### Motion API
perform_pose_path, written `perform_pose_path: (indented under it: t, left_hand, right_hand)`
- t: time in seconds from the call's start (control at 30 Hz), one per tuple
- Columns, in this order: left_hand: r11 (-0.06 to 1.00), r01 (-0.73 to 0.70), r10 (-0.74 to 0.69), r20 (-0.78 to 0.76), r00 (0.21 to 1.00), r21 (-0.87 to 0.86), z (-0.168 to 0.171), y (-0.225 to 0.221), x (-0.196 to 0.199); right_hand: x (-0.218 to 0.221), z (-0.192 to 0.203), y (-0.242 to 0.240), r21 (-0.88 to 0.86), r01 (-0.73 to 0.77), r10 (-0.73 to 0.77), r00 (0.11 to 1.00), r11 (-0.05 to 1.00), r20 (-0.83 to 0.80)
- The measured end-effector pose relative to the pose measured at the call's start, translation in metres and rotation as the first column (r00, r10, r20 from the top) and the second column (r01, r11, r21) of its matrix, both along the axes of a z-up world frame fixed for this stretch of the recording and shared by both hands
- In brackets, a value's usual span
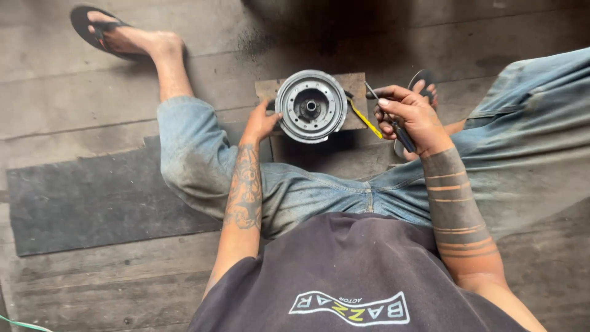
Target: Using a small hand tool to scrape and clean the interior components of a motorcycle pulley assembly.
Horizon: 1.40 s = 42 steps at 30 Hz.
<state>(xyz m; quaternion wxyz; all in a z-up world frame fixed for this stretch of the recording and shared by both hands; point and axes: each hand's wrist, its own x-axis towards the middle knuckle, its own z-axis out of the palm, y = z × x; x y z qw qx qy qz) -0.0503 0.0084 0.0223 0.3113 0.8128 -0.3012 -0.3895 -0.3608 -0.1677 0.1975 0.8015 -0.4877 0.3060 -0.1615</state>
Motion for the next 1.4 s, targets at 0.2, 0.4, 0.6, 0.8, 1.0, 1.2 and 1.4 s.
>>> perform_pose_path:
  t: [0.2,0.4,0.6,0.8,1.0,1.2,1.4]
  left_hand:
    - [1.000,-0.026,0.026,0.049,0.998,0.005,0.055,0.013,-0.031]
    - [0.995,-0.087,0.096,0.240,0.966,-0.047,0.017,0.026,-0.045]
    - [0.979,-0.201,0.188,0.268,0.945,0.025,-0.004,-0.001,-0.094]
    - [0.932,-0.262,0.173,0.328,0.929,0.249,-0.008,-0.025,-0.124]
    - [0.861,-0.260,0.091,0.372,0.924,0.436,-0.027,-0.043,-0.113]
    - [0.812,-0.245,0.058,0.343,0.937,0.530,-0.002,-0.057,-0.107]
    - [0.740,-0.256,0.059,0.319,0.946,0.622,-0.057,-0.066,-0.084]
  right_hand:
    - [0.011,-0.016,-0.026,0.059,-0.010,0.006,0.997,0.998,0.072]
    - [0.048,-0.118,-0.063,0.139,0.136,-0.125,0.988,0.981,-0.087]
    - [0.087,-0.132,-0.065,0.234,0.134,-0.116,0.989,0.963,-0.088]
    - [0.106,-0.170,-0.043,0.268,0.091,-0.058,0.990,0.959,-0.128]
    - [0.089,-0.129,-0.009,0.048,-0.049,0.054,0.992,0.998,-0.114]
    - [0.054,-0.139,-0.012,-0.035,-0.119,0.116,0.990,0.992,-0.075]
    - [0.040,-0.134,-0.024,-0.079,-0.042,0.028,0.985,0.996,-0.173]
